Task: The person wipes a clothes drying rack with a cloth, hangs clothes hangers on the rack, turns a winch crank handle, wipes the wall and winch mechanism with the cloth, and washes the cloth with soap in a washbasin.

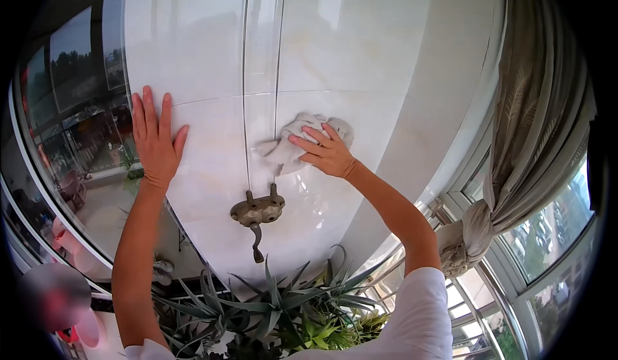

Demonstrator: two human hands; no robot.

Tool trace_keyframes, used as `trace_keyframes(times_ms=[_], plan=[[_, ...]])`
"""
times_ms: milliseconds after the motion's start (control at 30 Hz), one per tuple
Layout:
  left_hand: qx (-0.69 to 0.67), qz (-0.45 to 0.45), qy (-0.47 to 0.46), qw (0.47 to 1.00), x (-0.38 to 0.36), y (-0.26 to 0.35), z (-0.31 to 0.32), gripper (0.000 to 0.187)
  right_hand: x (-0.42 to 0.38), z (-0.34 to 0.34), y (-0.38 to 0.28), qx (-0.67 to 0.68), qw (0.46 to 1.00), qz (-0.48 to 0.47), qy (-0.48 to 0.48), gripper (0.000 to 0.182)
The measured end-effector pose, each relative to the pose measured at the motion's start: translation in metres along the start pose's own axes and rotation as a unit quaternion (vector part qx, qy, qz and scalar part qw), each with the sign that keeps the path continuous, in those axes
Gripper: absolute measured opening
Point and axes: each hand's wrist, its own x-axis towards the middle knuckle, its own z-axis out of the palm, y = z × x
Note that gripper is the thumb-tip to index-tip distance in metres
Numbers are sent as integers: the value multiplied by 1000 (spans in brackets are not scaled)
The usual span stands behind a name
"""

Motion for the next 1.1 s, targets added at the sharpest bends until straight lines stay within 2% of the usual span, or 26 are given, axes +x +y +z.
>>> trace_keyframes(times_ms=[33,67,100,133,167,200,267,367,433,500,533,600,733,833,867,933,967,1000,1067,1100], plan=[[3,3,0,1000,1,1,0,65,-29,-10,17,16,999,-22,-26,13],[8,6,0,1000,2,2,0,65,-36,-28,48,-50,998,10,-27,9],[4,3,1,1000,2,4,0,61,-31,-53,78,-135,979,150,-34,17],[2,5,8,1000,2,7,2,60,-21,-64,116,-151,944,281,81,28],[2,8,16,1000,2,7,4,60,-21,-62,165,-185,894,368,175,35],[2,15,18,1000,2,6,4,60,-19,-63,199,-152,897,369,188,39],[5,18,19,1000,5,8,3,59,17,-49,208,-189,876,354,267,39],[26,16,15,999,0,6,8,60,29,-27,150,-129,904,311,265,38],[33,27,23,999,-3,2,12,60,20,-3,71,-90,952,215,200,35],[31,36,29,998,-3,1,14,60,10,16,-21,-17,982,164,87,18],[23,37,27,999,-4,1,14,59,-5,33,-55,22,990,118,69,10],[10,44,28,999,-4,1,14,58,-54,59,-101,71,989,107,79,6],[15,55,46,997,-6,-1,16,57,-110,46,-102,156,975,151,44,11],[17,58,59,996,-2,6,15,57,-61,17,-110,220,946,205,119,14],[18,58,64,996,-2,5,15,57,-36,14,-118,235,950,141,152,14],[18,56,66,996,-3,4,15,57,6,14,-148,303,948,31,88,11],[16,54,65,996,-3,4,14,57,21,23,-163,307,951,-16,30,18],[14,54,65,996,-2,5,15,57,24,38,-175,288,954,-47,-68,22],[12,54,64,996,-3,5,17,58,10,56,-182,265,957,-77,-89,22],[16,52,65,996,-4,3,16,59,8,55,-179,269,959,-56,-76,22]])
